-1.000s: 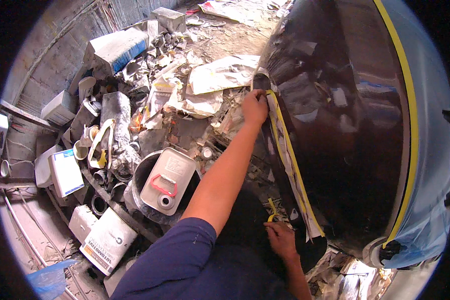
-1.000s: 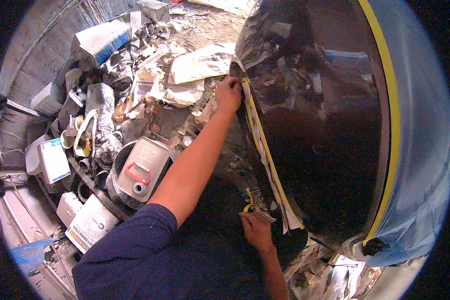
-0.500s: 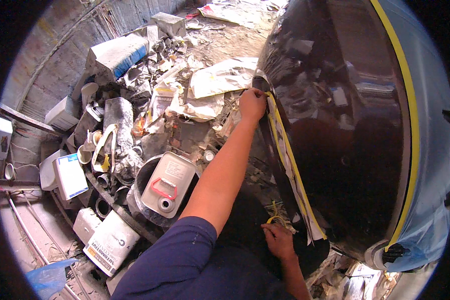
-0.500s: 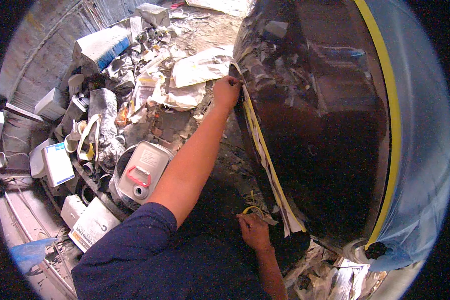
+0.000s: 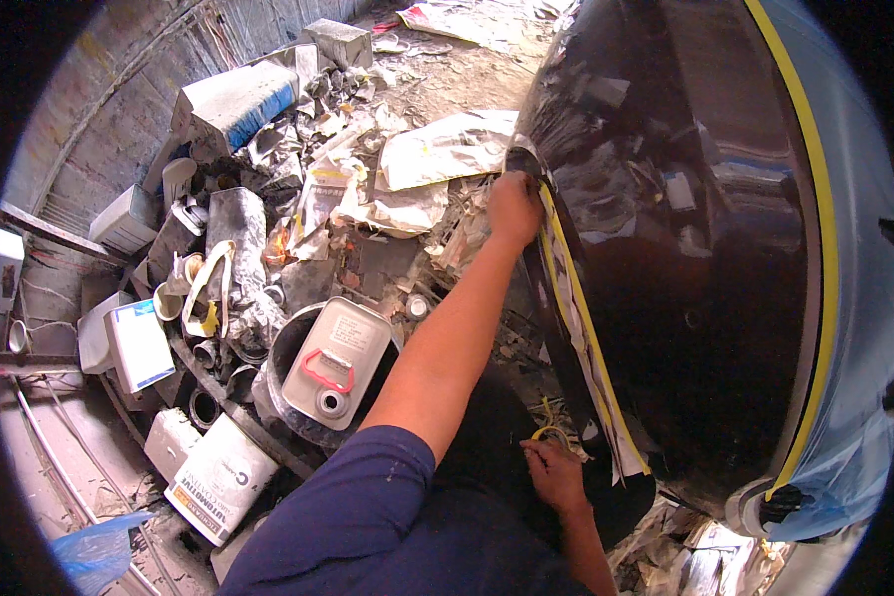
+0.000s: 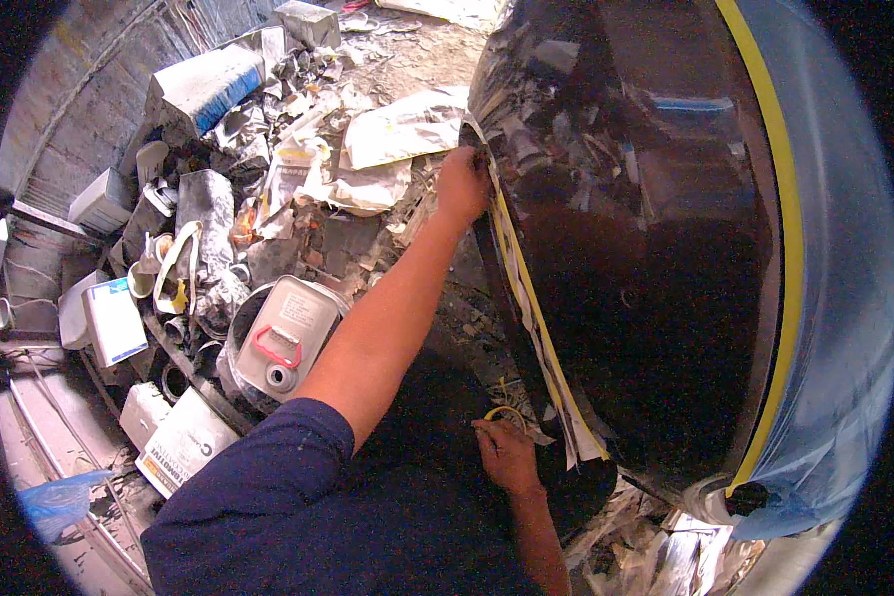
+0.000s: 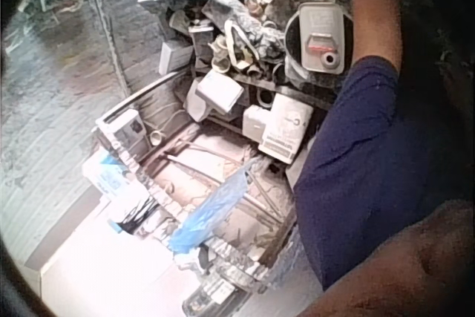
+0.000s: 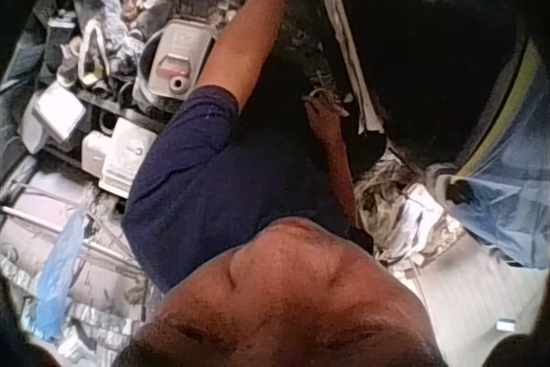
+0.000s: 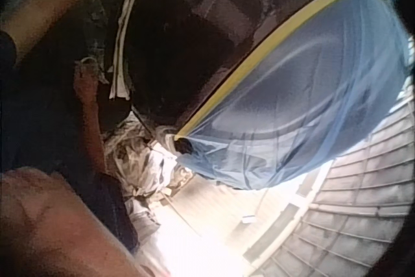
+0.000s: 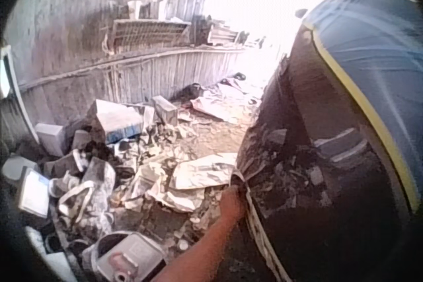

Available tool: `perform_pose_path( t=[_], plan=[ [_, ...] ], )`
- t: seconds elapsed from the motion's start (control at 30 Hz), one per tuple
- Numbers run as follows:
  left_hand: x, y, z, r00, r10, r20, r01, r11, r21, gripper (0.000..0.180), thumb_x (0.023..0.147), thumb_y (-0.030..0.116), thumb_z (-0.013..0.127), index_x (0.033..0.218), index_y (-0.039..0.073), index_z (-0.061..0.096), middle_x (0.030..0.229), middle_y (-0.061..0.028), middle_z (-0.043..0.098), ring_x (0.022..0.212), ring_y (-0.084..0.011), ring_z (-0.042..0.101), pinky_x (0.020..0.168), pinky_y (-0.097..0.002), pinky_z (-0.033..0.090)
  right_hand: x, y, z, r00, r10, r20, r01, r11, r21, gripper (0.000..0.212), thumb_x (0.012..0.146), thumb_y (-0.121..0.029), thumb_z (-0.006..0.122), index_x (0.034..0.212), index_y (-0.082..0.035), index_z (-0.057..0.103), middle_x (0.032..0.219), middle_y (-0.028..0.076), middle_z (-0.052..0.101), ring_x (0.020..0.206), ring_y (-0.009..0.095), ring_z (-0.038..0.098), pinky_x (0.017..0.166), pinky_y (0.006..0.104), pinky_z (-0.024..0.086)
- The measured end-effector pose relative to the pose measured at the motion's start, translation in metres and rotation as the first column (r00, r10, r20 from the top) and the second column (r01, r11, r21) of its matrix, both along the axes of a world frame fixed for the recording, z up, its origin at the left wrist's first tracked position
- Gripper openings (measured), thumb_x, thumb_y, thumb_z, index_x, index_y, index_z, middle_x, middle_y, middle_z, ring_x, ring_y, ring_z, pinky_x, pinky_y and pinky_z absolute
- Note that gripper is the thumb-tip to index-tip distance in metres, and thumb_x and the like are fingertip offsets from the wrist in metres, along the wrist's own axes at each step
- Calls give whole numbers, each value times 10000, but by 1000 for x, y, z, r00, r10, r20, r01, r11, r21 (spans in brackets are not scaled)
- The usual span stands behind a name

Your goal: The person places a blue plastic sheet over the car hood and secures it with yellow masking tape. They then unfold a newspaper and tape it along the hood edge to protect the paint. The person continues applying tape along the hood perimeter, smoothing the newspaper and plastic in place.

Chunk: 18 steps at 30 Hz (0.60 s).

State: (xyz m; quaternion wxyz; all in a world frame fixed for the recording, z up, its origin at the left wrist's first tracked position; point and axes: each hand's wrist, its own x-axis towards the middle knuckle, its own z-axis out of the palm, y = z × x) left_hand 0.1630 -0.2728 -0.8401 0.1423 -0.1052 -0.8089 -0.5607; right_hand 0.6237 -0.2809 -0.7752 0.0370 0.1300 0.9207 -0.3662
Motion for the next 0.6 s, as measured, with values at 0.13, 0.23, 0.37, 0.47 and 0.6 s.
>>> perform_pose_path(
  t=[0.13,0.23,0.37,0.47,0.6],
  plan=[
    [4,-4,-13,995,-15,-101,26,994,108,106,934,47,713,1001,30,794,1017,-216,737,1051,-462,694,909,-564,545,3,0,-8,1000,17,3,-18,997,77,185,1014,-120,769,1191,-119,819,1017,155,783,909,362,776,797,463,632],
    [8,-11,-24,992,-96,-87,112,974,197,206,935,36,709,1107,42,822,1068,-199,755,1091,-435,697,972,-523,544,3,1,-9,999,11,45,-14,997,76,176,1008,-130,775,1179,-127,817,1002,155,778,897,376,769,788,476,630],
    [26,-11,-38,998,-41,55,15,916,400,296,969,56,718,1248,46,817,1073,-174,764,1039,-420,715,929,-503,562,1,1,-6,1000,-6,26,5,1000,22,164,1021,-143,763,1174,-120,817,1000,152,778,901,381,769,791,479,629],
    [27,-13,-36,996,-58,73,24,913,407,286,985,55,702,1249,39,812,1055,-185,765,1021,-411,722,926,-497,566,4,3,-11,1000,6,-6,-5,998,60,160,1028,-144,755,1170,-105,818,1013,153,782,913,374,772,801,472,629],
    [28,-14,-20,993,-47,-104,62,988,144,302,932,16,689,1208,23,810,1109,-207,753,1108,-436,678,991,-524,530,-1,1,-5,999,-1,47,-1,998,58,163,1032,-150,754,1169,-92,819,1034,156,789,935,376,774,833,470,630]
  ],
)
